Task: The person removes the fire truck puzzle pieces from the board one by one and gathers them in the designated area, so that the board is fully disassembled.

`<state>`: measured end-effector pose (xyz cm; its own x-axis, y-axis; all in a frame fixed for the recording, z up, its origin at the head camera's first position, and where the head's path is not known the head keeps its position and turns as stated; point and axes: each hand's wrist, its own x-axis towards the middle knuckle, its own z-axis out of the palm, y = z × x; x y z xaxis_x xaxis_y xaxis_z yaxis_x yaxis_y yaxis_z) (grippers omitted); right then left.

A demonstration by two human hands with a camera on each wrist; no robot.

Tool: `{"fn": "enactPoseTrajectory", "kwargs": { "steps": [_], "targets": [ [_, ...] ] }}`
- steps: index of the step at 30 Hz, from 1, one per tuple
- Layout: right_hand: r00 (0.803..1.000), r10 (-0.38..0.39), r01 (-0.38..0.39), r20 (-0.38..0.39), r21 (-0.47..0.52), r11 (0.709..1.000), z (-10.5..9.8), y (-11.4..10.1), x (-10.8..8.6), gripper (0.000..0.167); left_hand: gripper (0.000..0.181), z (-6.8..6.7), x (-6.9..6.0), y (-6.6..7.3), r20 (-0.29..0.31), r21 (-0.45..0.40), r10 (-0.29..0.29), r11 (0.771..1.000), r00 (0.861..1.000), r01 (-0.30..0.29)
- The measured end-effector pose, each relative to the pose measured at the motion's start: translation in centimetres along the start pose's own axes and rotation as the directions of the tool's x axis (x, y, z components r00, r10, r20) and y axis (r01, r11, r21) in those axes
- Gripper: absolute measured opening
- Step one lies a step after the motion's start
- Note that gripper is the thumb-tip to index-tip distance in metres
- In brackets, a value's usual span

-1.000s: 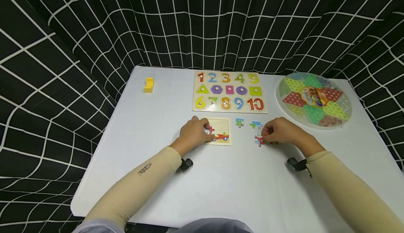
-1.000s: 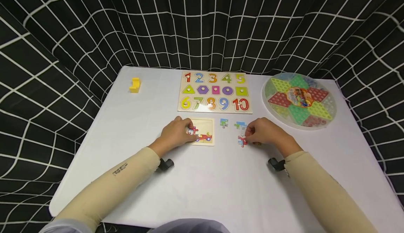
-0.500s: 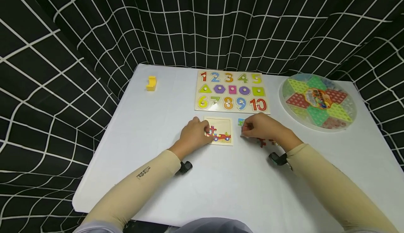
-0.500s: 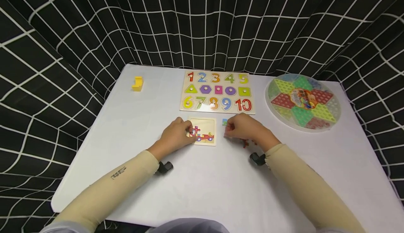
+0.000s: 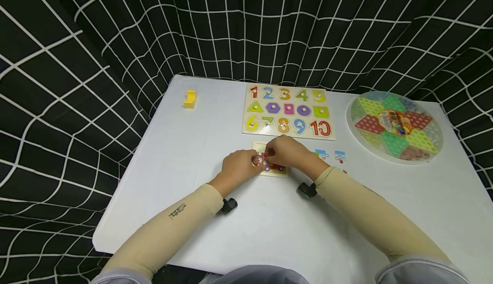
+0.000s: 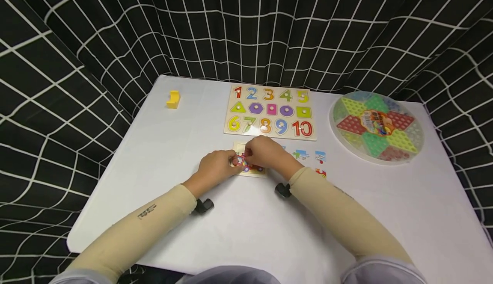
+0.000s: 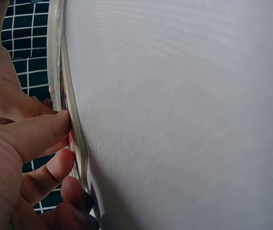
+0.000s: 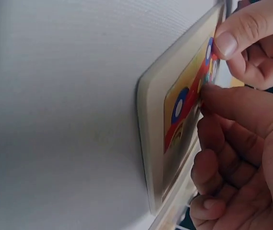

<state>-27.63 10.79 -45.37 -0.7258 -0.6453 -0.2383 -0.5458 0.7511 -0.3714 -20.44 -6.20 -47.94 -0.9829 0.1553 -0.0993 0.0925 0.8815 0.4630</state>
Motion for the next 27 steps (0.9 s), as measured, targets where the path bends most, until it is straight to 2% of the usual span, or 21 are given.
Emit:
{"fn": "enactPoseTrajectory", "kwargs": {
  "steps": [4, 8, 13, 19, 23, 27],
  "targets": [
    [1.000, 0.003, -0.003, 0.005, 0.007, 1.000, 0.0, 0.0, 0.1, 0.013, 0.032, 0.0, 0.1, 0.2, 0.001, 0.011, 0.002, 1.000, 1.000, -0.002],
    [0.999, -0.033, 0.033, 0.001, 0.009, 0.999, -0.2, 0.1, 0.3, 0.012, 0.033, 0.1, 0.1, 0.3, 0.008, 0.018, 0.001, 1.000, 1.000, -0.001],
    [0.999, -0.039, 0.040, -0.031, 0.016, 0.999, -1.4, 0.6, -0.3, 0.016, 0.032, -0.1, 0.3, 0.6, 0.029, 0.010, 0.000, 1.000, 1.000, -0.001],
    [0.996, 0.057, -0.052, -0.072, 0.077, 0.996, -2.6, 3.8, -3.4, 0.016, 0.032, -0.3, 0.2, 0.6, 0.048, 0.000, -0.014, 1.000, 0.999, 0.014],
    [0.992, 0.117, -0.112, -0.041, 0.112, 0.987, -2.2, 6.4, -6.0, 0.013, 0.030, -0.3, 0.2, 0.5, 0.051, -0.004, -0.007, 1.000, 0.999, 0.007],
    [0.989, 0.149, -0.145, -0.011, 0.158, 0.977, -1.7, 8.0, -8.1, 0.011, 0.024, 0.0, 0.2, 0.4, 0.047, -0.012, 0.029, 1.000, 0.998, -0.028]
  ]
}}
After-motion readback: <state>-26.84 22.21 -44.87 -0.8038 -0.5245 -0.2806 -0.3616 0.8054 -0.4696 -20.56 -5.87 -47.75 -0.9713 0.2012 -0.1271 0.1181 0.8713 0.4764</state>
